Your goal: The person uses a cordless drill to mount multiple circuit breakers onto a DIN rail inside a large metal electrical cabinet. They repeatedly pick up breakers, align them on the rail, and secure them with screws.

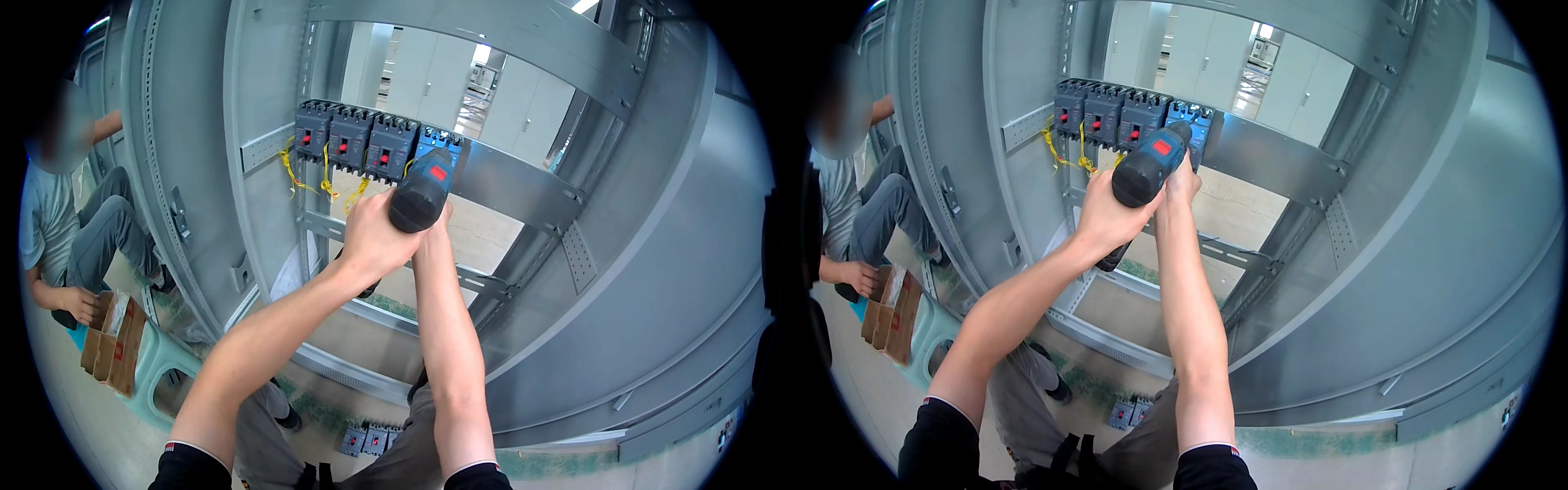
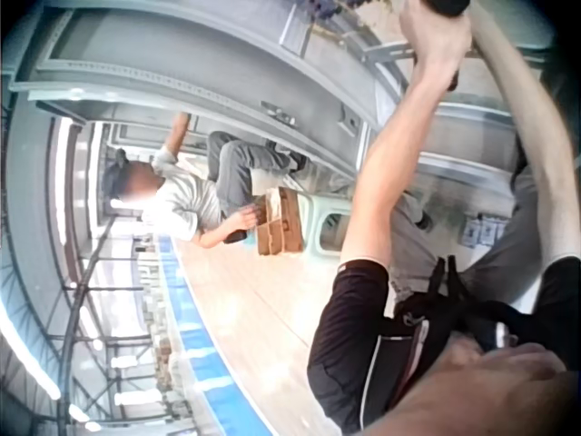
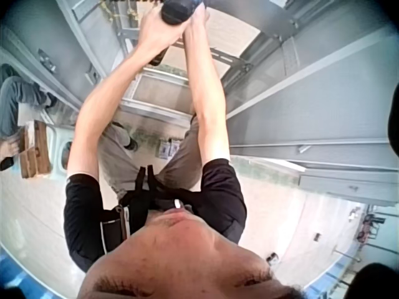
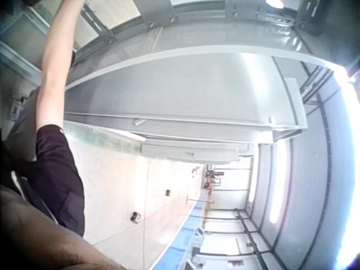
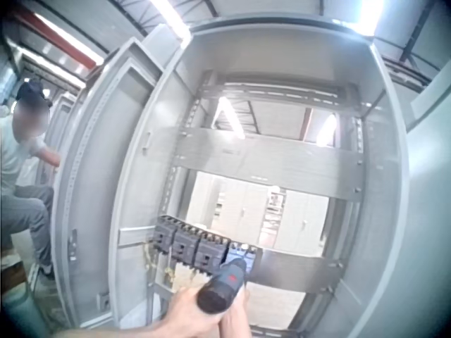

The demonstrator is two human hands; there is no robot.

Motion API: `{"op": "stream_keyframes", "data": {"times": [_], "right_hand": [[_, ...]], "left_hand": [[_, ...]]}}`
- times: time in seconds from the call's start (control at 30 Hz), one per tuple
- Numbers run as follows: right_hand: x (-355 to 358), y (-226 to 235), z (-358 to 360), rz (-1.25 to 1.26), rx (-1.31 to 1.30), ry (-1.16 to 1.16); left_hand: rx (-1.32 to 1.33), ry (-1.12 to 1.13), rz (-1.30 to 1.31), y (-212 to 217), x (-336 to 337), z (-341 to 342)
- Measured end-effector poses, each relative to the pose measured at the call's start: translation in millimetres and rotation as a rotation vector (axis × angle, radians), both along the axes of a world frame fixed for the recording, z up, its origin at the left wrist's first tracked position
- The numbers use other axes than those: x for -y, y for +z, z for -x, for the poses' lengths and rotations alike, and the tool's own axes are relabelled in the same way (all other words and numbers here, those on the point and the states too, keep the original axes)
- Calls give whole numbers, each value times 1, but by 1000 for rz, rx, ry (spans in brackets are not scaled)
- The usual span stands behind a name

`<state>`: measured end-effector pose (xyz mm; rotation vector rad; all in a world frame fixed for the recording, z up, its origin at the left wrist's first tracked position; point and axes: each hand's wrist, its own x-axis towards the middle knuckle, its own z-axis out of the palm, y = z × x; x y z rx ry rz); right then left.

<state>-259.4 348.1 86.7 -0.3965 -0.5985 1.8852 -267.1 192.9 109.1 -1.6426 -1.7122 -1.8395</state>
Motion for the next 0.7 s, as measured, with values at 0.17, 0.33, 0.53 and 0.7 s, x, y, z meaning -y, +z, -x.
{"op": "stream_keyframes", "data": {"times": [0.17,0.33,0.53,0.7], "right_hand": [[-33,-25,-5,-51,-214,125],[-13,-19,10,56,-42,12],[-31,-25,13,105,-271,141],[-32,-28,12,116,-264,119]], "left_hand": [[-6,-84,-143,-22,17,-10],[200,-27,-16,-77,48,-2],[227,-2,81,-98,39,9],[252,-3,86,-110,28,13]]}}
